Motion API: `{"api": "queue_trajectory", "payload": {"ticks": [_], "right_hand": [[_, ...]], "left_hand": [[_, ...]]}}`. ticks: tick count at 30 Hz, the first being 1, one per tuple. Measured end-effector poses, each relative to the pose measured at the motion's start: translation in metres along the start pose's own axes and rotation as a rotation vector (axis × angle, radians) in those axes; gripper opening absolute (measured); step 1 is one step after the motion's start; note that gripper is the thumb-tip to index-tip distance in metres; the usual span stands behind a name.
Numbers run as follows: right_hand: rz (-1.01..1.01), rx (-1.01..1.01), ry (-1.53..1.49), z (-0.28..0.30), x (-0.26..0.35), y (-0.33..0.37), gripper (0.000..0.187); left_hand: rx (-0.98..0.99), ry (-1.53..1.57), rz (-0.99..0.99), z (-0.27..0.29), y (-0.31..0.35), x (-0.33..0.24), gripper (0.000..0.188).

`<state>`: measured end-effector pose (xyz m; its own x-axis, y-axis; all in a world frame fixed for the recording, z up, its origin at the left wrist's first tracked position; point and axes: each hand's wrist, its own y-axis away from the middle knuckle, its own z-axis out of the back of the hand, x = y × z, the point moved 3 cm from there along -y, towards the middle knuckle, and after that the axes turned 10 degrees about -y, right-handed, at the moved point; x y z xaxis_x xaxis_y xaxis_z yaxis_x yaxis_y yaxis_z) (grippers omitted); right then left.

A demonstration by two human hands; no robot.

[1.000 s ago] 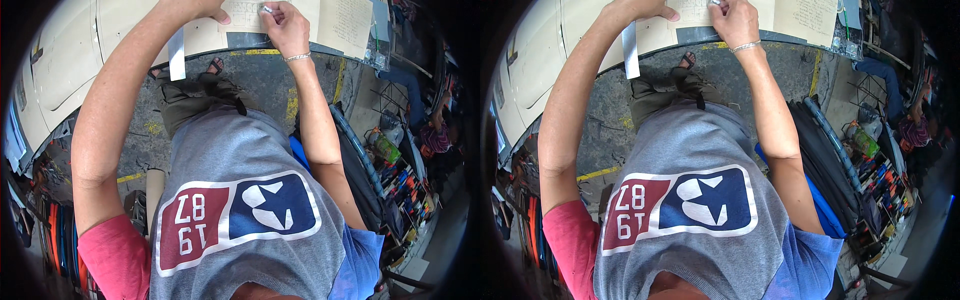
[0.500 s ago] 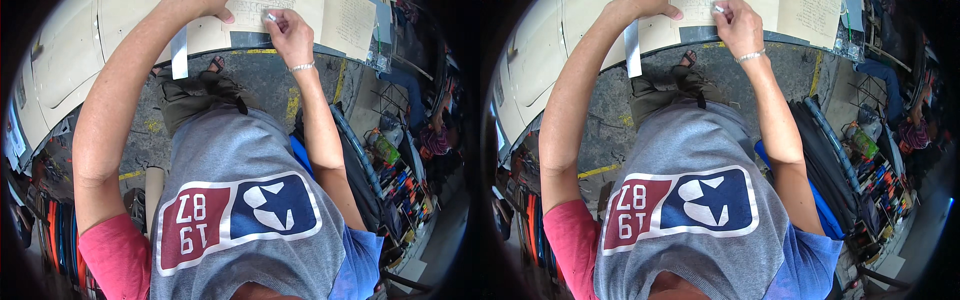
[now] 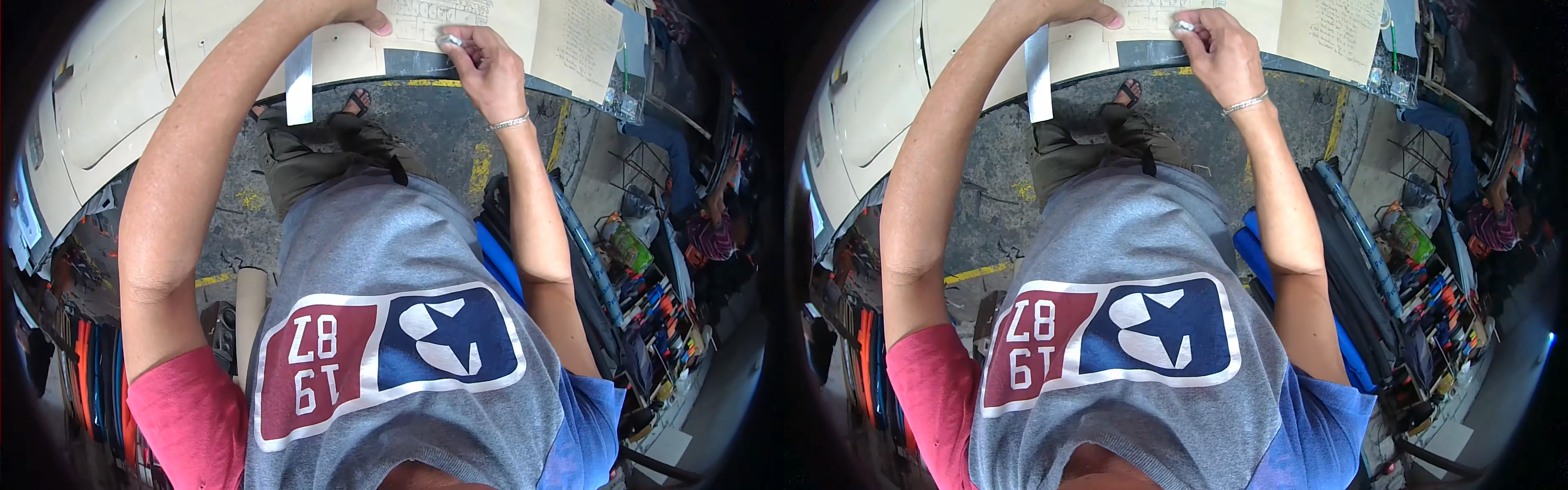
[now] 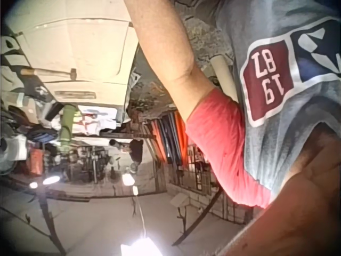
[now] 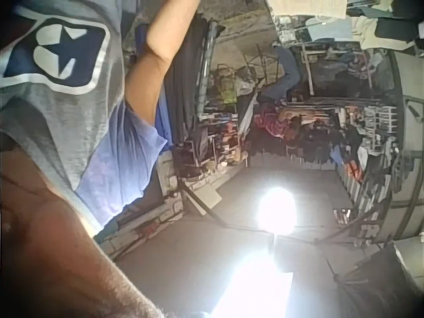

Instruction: Trace paper patterns onto a material sheet using a marker and ruler for manufacturing.

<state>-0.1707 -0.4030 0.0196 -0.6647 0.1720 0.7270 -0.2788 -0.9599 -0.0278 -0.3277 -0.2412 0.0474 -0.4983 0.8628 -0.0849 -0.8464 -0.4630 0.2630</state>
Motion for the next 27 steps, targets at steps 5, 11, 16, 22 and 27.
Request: {"api": "queue_trajectory", "payload": {"ticks": [5,11,16,22,27], "right_hand": [[0.212,0.09,0.047,-0.004,0.017,-0.006,0.019],[0.212,0.145,0.055,0.002,0.013,-0.005,0.02],[0.285,0.129,0.006,-0.01,0.025,-0.011,0.02],[0.236,0.123,0.03,0.003,0.013,-0.004,0.02],[0.197,0.119,0.049,-0.006,0.022,-0.007,0.02]], "left_hand": [[0.192,-0.047,0.009,-0.015,-0.019,0.01,0.113],[-0.147,0.514,-0.341,-0.03,-0.014,0.025,0.113],[-0.028,0.002,-0.014,0.0,0.005,0.004,0.113],[0.214,-0.052,0.018,0.007,-0.009,-0.002,0.111],[0.231,-0.077,0.009,0.007,-0.011,0.0,0.109]]}}
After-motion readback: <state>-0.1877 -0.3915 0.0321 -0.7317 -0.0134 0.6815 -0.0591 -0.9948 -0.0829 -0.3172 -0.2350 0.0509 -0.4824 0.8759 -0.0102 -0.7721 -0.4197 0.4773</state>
